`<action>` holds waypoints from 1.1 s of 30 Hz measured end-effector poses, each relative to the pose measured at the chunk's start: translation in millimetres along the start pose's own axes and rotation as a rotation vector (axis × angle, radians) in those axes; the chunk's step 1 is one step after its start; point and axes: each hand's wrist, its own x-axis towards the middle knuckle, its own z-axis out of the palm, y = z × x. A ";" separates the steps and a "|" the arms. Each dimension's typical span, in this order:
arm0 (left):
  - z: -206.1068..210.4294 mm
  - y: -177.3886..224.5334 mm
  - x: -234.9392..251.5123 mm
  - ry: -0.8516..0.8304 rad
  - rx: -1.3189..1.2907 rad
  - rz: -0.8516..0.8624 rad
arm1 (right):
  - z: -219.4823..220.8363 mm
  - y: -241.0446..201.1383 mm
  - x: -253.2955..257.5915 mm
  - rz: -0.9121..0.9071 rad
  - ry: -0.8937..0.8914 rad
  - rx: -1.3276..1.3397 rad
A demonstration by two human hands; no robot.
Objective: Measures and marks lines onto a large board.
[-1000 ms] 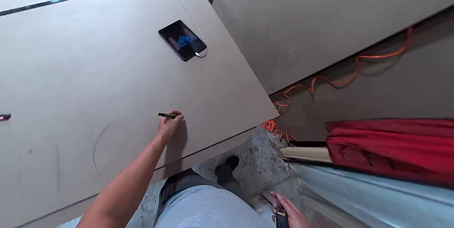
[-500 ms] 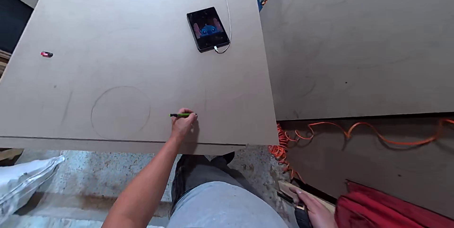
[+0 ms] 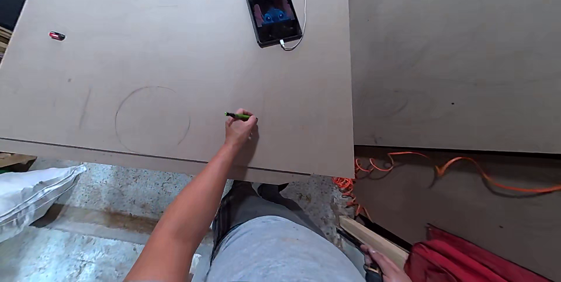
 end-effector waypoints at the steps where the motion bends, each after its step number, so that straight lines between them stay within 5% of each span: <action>1: -6.1 -6.6 -9.5 -0.020 0.020 -0.011 | 5.7 -1.9 -0.1 0.003 -0.007 -0.006; 8: -70.1 -70.9 -58.3 0.058 0.113 -0.049 | 39.9 -30.8 8.7 -0.008 -0.011 -0.056; 18: -165.3 -91.9 -25.5 0.309 -0.109 -0.136 | 67.2 -73.5 29.6 -0.085 0.022 -0.062; 33: -102.1 -107.6 -58.7 0.247 -0.058 -0.143 | 47.1 -113.9 69.4 -0.080 -0.059 -0.170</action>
